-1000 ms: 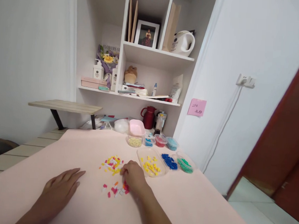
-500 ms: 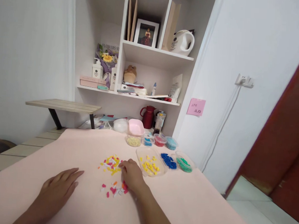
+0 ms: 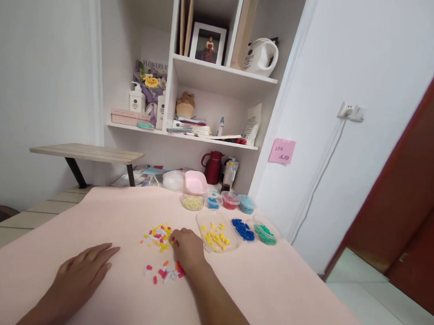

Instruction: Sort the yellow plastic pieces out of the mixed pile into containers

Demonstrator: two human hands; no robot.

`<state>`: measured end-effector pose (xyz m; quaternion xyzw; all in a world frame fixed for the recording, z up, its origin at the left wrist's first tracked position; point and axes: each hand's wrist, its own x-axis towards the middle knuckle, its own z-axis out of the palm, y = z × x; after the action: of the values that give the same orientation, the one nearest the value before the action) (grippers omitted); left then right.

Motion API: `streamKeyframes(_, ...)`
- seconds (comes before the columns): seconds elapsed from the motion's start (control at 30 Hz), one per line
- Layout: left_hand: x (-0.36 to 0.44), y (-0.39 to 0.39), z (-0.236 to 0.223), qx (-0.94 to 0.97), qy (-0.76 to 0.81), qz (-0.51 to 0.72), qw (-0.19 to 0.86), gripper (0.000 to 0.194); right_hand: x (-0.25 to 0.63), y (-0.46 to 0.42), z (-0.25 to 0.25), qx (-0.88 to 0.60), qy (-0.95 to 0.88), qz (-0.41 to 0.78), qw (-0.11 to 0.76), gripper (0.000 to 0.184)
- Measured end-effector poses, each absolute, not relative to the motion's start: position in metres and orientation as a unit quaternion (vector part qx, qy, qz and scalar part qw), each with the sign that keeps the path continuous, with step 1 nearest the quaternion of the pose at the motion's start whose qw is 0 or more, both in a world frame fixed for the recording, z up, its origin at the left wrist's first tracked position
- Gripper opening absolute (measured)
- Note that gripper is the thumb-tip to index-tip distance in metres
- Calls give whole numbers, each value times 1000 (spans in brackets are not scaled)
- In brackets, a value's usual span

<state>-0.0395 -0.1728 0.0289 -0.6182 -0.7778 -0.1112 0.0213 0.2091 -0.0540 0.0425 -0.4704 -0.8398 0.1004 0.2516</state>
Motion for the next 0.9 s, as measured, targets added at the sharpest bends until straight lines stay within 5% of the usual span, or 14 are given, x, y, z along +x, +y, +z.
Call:
streamKeyframes(0.13,-41,-171,27,-617,-778,-117,16,50,217,-54,47,-473,-834,103,266,20)
streamKeyframes(0.37,-42,-170,25,-618,-778,-112,20,50,253,-47,61,-528,-713,79,454,21)
streamKeyframes(0.57,-42,-170,26,-615,-780,-113,17,49,260,-47,64,-508,-677,74,527,29)
streamKeyframes(0.9,-44,-170,21,-626,-770,-121,33,49,215,-67,45,-411,-827,200,328,30)
